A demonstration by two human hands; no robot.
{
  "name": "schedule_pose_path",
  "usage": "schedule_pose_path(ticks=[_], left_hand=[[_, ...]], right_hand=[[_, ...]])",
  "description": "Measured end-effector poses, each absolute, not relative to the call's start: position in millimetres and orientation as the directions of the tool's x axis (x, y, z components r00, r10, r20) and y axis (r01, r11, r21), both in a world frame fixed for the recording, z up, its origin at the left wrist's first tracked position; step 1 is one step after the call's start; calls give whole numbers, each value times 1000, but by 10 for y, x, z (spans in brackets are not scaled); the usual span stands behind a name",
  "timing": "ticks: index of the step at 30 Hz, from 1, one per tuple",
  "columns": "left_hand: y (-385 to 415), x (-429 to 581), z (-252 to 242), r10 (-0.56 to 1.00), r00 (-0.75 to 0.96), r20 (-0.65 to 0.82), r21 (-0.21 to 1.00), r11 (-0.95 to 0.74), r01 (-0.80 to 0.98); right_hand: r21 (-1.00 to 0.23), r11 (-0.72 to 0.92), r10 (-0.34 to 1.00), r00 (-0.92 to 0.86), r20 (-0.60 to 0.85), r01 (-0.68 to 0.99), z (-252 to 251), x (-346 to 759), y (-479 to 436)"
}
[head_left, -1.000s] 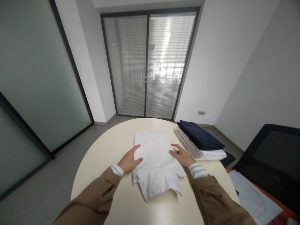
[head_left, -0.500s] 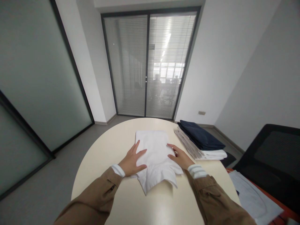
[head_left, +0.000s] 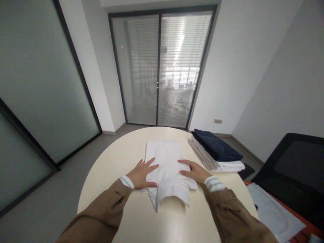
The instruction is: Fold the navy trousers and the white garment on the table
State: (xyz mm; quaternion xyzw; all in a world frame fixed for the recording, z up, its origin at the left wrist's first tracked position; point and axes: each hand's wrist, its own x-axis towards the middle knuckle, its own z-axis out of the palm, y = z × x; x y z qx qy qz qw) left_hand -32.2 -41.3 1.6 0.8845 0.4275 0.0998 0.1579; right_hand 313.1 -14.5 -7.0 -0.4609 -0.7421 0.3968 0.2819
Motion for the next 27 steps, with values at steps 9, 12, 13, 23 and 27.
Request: schedule_pose_path(ticks=[9, 12, 13, 23, 27], left_hand=[[-310, -379, 57, 863, 462, 206, 352, -506, 787], [-346, -351, 44, 825, 494, 276, 364, -565, 740], [-352, -342, 28, 814, 507, 284, 377, -581, 722], [-284, -279, -35, 850, 321, 417, 448, -500, 741], [-364, -237, 43, 881, 251, 402, 540, -449, 712]], right_hand=[[-846, 263, 928, -363, 88, 465, -15, 3022, -169], [-871, 268, 884, -466, 51, 412, 7, 3043, -202], [-878, 272, 866, -497, 46, 393, 6, 3047, -210], [-722, 316, 942, -296, 160, 616, -22, 2946, -192], [-814, 307, 919, -376, 118, 493, -59, 2972, -175]])
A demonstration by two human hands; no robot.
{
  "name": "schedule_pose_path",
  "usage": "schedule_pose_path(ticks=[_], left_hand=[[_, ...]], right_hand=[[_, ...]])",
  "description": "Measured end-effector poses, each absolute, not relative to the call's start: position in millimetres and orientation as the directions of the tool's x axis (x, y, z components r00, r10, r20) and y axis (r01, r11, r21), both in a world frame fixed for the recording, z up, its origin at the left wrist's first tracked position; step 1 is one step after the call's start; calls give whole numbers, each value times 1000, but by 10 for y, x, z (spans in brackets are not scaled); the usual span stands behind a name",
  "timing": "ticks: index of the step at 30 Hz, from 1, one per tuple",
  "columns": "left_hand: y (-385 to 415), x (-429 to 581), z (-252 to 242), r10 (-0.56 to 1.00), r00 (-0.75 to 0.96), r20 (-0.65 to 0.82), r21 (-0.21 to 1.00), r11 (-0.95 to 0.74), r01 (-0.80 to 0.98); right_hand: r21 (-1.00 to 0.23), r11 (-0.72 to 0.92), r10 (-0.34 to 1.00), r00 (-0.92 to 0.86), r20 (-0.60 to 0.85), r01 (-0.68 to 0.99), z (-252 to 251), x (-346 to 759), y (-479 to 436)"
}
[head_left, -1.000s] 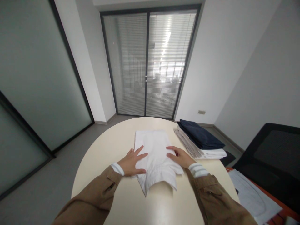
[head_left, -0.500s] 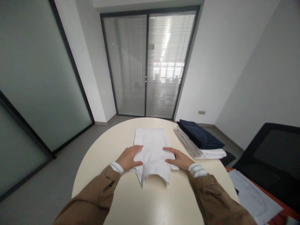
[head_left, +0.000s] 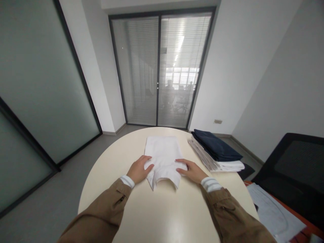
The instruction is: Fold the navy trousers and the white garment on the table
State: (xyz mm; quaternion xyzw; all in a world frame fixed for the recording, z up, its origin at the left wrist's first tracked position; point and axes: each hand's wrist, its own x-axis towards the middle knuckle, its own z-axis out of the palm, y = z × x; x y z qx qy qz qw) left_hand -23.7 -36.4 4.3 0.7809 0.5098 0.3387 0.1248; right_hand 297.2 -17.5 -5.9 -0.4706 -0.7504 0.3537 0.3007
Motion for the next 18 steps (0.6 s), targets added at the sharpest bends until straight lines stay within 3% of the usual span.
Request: schedule_pose_path(ticks=[7, 18], left_hand=[[-370, -272, 40, 883, 346, 317, 711, -463, 530], [-323, -220, 19, 885, 187, 427, 829, -466, 311]], right_hand=[[-930, 236, 908, -405, 106, 284, -60, 2983, -151], [-989, 136, 948, -298, 111, 64, -78, 2960, -119]])
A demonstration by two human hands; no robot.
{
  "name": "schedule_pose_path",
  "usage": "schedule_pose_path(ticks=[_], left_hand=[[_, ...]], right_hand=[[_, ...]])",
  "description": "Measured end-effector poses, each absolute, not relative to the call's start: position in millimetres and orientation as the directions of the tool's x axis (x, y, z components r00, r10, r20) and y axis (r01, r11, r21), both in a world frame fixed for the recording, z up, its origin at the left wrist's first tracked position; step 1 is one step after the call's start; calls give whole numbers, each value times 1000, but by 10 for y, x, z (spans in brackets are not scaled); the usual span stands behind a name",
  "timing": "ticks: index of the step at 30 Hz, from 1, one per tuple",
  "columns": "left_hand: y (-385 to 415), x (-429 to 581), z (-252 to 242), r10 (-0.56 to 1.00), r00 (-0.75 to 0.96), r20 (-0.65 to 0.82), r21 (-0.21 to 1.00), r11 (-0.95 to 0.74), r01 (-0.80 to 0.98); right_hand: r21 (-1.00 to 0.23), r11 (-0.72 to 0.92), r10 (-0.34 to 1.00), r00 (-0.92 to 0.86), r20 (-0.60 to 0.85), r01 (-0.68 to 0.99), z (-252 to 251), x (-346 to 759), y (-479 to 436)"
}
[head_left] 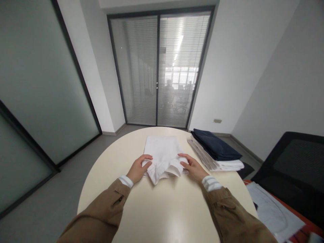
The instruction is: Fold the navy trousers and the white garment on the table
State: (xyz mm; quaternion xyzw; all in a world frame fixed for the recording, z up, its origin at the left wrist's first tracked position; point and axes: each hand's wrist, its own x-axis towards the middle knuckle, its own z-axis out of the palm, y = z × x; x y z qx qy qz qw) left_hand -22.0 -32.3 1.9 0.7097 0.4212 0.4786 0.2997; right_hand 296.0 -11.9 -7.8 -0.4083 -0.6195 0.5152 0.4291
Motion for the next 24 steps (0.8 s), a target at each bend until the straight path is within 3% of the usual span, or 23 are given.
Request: schedule_pose_path(ticks=[6, 10, 14, 19, 24], left_hand=[[-325, -230, -20, 870, 277, 407, 836, -477, 271], [-298, -235, -56, 893, 239, 382, 865, -436, 248], [-306, -221, -62, 943, 207, 261, 920, -307, 243], [-397, -189, 31, 952, 284, 117, 919, -212, 333], [-439, -161, 63, 946, 294, 138, 941, -217, 259]], right_hand=[[-995, 94, 943, -323, 77, 38, 53, 2945, -198], [-999, 34, 936, -350, 25, 22, 58, 2952, -205], [-999, 21, 945, -327, 12, 25, 20, 2963, -185], [-999, -27, 953, -300, -33, 25, 43, 2950, -202], [-997, -59, 946, -316, -73, 52, 79, 2926, -228]])
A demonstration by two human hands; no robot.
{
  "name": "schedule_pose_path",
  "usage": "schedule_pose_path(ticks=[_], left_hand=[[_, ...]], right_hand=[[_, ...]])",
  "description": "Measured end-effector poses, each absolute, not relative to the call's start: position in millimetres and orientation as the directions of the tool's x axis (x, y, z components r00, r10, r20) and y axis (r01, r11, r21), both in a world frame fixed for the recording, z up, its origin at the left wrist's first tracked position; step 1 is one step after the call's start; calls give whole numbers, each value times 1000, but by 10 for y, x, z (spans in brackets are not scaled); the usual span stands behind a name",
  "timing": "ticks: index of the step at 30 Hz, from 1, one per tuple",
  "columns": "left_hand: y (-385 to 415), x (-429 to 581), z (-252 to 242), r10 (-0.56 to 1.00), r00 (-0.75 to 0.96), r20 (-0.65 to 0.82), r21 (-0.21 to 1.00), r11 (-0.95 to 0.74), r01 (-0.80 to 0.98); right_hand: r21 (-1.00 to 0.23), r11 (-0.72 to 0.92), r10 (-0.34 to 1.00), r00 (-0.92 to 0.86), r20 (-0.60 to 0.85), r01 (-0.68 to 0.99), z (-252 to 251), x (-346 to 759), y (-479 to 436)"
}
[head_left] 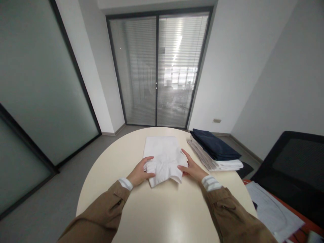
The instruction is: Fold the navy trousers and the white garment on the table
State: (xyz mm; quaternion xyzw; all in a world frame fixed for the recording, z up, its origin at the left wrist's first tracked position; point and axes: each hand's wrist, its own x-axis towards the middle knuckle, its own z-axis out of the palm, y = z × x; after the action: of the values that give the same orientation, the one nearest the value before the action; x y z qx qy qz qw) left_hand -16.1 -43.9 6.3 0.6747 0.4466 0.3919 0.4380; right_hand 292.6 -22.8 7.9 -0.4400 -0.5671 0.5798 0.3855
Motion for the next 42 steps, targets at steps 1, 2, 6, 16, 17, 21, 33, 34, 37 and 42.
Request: schedule_pose_path(ticks=[1, 2, 6, 16, 17, 21, 33, 34, 37, 42], left_hand=[[-436, -157, 52, 945, 294, 145, 947, -218, 235], [-432, -153, 40, 944, 292, 152, 953, -218, 208], [-414, -133, 20, 940, 281, 195, 972, -224, 76], [-421, -78, 138, 945, 78, 317, 904, -326, 275], [-414, -82, 129, 935, 71, 347, 884, -351, 307], [-387, -111, 102, 896, 69, 439, 819, -430, 379], [-360, -61, 95, 899, 110, 425, 832, -435, 344], [-361, -61, 94, 897, 112, 429, 831, -440, 340], [-363, -69, 98, 876, 123, 466, 802, -477, 360], [-376, -90, 129, 820, 197, 537, 686, -560, 464]], right_hand=[[-999, -45, 946, -319, -51, 27, 80, 2924, -230], [-1000, -30, 946, -323, -28, -1, 79, 2923, -232], [-1000, 27, 942, -335, 29, -11, 80, 2936, -226], [-970, 204, 964, -201, 175, 135, 219, 2950, -169], [-959, 223, 965, -178, 192, 172, 241, 2946, -183], [-918, 302, 952, -118, 281, 257, 287, 2939, -219], [-805, 447, 893, -243, 378, 390, 200, 2952, -205], [-771, 475, 880, -229, 416, 425, 192, 2961, -192], [-704, 502, 853, -152, 500, 503, 164, 2978, -143], [-647, 538, 794, -68, 603, 540, 137, 2974, -103]])
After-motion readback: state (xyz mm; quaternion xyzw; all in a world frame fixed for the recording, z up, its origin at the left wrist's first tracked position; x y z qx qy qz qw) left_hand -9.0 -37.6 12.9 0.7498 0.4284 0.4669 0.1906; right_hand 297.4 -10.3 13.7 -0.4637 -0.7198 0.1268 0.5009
